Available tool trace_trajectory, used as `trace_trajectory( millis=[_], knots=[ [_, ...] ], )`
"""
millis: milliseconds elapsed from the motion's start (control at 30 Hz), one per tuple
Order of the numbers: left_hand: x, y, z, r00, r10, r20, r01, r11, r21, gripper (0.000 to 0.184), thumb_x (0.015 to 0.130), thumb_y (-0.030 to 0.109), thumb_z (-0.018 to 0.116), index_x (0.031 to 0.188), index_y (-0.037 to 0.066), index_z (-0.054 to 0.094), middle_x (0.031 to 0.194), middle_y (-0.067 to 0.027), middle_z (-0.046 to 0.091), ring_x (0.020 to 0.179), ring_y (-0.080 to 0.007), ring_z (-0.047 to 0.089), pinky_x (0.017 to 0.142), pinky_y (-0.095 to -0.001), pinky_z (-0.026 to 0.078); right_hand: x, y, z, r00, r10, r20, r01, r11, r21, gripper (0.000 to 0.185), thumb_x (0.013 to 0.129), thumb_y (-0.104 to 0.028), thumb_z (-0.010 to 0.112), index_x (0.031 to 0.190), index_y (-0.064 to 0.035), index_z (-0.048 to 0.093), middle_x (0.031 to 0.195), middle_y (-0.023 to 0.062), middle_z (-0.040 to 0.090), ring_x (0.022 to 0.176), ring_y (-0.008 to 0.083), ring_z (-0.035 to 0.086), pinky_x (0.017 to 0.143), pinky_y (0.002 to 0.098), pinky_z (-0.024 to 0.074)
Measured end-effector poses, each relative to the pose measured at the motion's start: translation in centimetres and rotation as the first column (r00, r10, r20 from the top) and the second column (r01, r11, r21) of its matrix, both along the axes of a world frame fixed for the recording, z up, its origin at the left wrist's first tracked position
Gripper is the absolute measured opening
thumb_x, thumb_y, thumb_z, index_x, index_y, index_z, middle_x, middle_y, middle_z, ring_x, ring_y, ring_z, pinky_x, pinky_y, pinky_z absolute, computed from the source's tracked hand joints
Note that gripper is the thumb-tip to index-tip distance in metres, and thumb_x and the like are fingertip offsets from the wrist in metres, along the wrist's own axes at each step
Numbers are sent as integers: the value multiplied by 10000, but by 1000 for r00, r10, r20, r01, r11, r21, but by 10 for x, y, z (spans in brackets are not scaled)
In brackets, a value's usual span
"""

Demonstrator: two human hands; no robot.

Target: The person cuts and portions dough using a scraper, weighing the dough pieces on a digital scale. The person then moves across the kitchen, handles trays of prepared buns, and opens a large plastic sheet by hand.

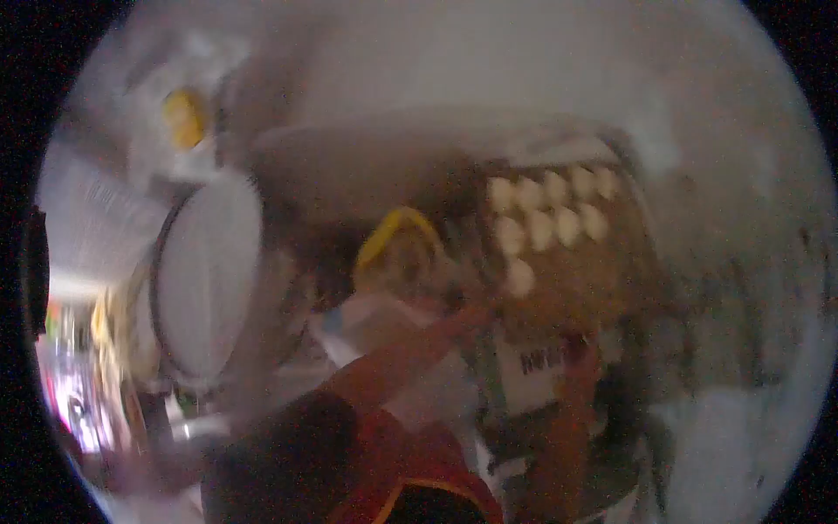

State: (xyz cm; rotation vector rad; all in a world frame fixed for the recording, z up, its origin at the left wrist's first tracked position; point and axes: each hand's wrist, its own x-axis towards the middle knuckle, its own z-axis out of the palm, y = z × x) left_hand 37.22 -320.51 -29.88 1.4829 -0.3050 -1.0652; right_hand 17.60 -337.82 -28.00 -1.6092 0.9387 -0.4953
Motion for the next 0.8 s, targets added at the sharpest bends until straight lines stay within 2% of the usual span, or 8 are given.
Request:
trace_trajectory(
  millis=[33, 67, 100, 133, 200, 367, 500, 800],
  knots=[
    [-7, -1, -28, 1000, 15, 9, -14, 993, -114, 466, 948, 398, 436, 1246, 44, 496, 1159, -163, 552, 1085, -284, 508, 944, -401, 391, 7, -9, 0, 1000, 7, -13, -7, 1000, -8, 391, 909, -367, 507, 1140, -57, 560, 1077, 87, 578, 928, 194, 557, 767, 310, 462],
    [-16, 1, -66, 727, -19, 686, 22, 1000, 5, 418, 958, 280, 408, 1317, 68, 420, 1244, -167, 490, 1172, -281, 450, 979, -425, 363, 16, -19, 0, 999, 15, -34, -16, 999, -28, 387, 907, -356, 507, 1146, -55, 556, 1086, 89, 574, 938, 198, 554, 776, 313, 459],
    [-21, 3, -96, 75, -184, 980, -38, 982, 187, 429, 967, 163, 379, 1389, 92, 343, 1328, -170, 428, 1259, -278, 393, 1014, -450, 336, 21, -26, 1, 999, 19, -48, -22, 998, -57, 384, 904, -344, 508, 1151, -54, 552, 1095, 92, 570, 948, 202, 551, 784, 315, 457],
    [-21, -10, -91, 657, -135, 742, 60, 990, 127, 452, 963, 181, 395, 1403, 101, 325, 1356, -178, 396, 1282, -294, 359, 1046, -440, 297, 23, -33, 1, 998, 14, -65, -20, 996, -83, 381, 902, -333, 508, 1156, -52, 548, 1103, 94, 567, 958, 205, 548, 793, 318, 454],
    [-10, -8, -40, 956, -145, 253, 146, 989, 16, 517, 948, 265, 445, 1423, 123, 297, 1394, -180, 353, 1314, -322, 310, 1085, -428, 249, 30, -41, 1, 996, 16, -85, -27, 992, -127, 376, 898, -310, 508, 1167, -49, 540, 1121, 99, 559, 977, 213, 542, 810, 323, 448],
    [-23, -8, 49, 929, 354, -108, -358, 934, -15, 483, 930, 384, 486, 1306, 81, 476, 1289, -135, 506, 1222, -259, 431, 1028, -381, 318, 40, -46, 6, 995, 47, -83, -64, 974, -216, 373, 886, -253, 510, 1193, -42, 520, 1164, 111, 541, 1026, 232, 527, 853, 337, 435],
    [-32, -11, 74, 888, 424, -177, -447, 887, -118, 529, 918, 395, 514, 1320, 58, 448, 1291, -125, 506, 1208, -249, 444, 1029, -380, 323, 20, -45, 24, 998, 45, -32, -51, 972, -229, 378, 877, -207, 511, 1214, -36, 505, 1199, 120, 526, 1066, 248, 515, 888, 347, 424],
    [-89, 39, 112, 956, -293, 13, 286, 923, -258, 618, 890, 347, 569, 1370, 20, 358, 1326, -127, 473, 1237, -234, 420, 1051, -379, 304, -79, 33, 133, 993, -82, -88, 50, 948, -313, 403, 865, -108, 499, 1259, -27, 468, 1270, 138, 491, 1140, 282, 488, 952, 368, 401]
  ],
)
